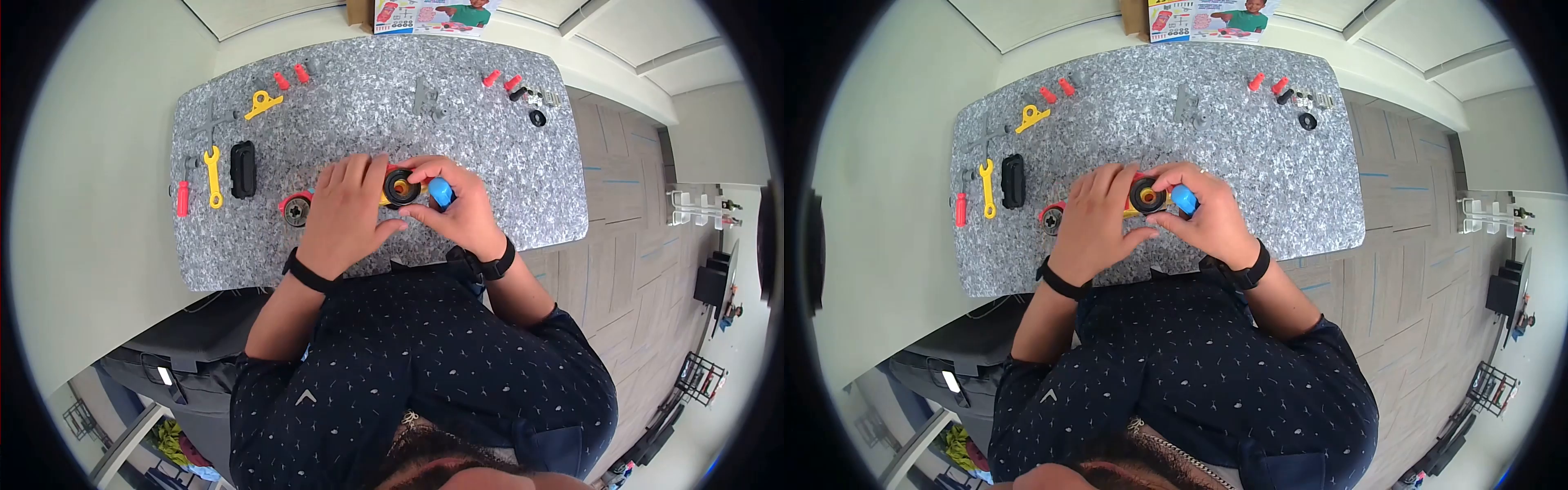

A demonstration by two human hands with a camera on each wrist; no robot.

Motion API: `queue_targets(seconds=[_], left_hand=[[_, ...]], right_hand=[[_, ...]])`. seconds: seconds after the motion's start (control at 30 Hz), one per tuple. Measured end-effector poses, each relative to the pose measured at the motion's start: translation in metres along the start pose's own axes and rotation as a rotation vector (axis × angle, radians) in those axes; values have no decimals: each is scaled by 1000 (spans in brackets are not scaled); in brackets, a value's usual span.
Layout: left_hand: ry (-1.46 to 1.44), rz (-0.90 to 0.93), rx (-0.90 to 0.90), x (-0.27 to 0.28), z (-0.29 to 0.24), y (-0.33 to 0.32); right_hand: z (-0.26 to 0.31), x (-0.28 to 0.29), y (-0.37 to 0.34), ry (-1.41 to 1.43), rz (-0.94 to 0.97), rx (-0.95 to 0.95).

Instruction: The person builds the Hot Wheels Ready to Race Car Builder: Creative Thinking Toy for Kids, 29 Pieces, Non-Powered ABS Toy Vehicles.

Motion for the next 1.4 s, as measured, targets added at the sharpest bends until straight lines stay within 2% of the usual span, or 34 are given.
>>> queue_targets(seconds=[0.13,0.23,0.33,0.37,0.43,0.53,0.7,0.73,0.87,0.97,1.07,1.17,1.3,1.4], left_hand=[[3,-56,46,-11,3,0],[20,-97,37,-6,-5,-2],[61,-78,19,-10,-7,-2],[62,-97,14,-9,-8,-2],[65,-132,5,-9,-8,-4],[57,-173,-33,-4,-12,-5],[26,-176,-41,-4,-13,-9],[20,-179,-48,-4,-12,-9],[-52,-169,-60,-1,-11,-10],[-71,-159,-70,1,-10,-10],[-83,-157,-65,5,-11,-8],[-87,-165,-52,3,-11,-9],[-73,-156,-64,-1,-8,-9],[-55,-136,-90,-2,-8,-9]], right_hand=[[13,7,-2,-79,-17,-32],[10,38,-3,-132,-101,-38],[-25,109,3,-322,-347,-236],[-44,139,5,-465,-453,-350],[-78,190,9,-640,-639,-236],[-124,242,18,-863,-721,-315],[-169,273,38,-905,-661,-482],[-173,273,41,-895,-635,-532],[-170,264,43,-962,-594,-429],[-174,265,35,-927,-679,-412],[-162,254,19,-672,-670,-491],[-105,182,16,-95,-407,-511],[-34,84,13,36,-55,-440],[14,31,17,-43,153,-141]])
Point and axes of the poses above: each hand's wrist, its own y-axis towards the middle knuckle, its own x-axis out of the back of the hand, z = x × y, the point moved 10 cm from there along y, towards the middle knuckle, and after that the axes turned 14 degrees about -x, right-handed, at the moved point
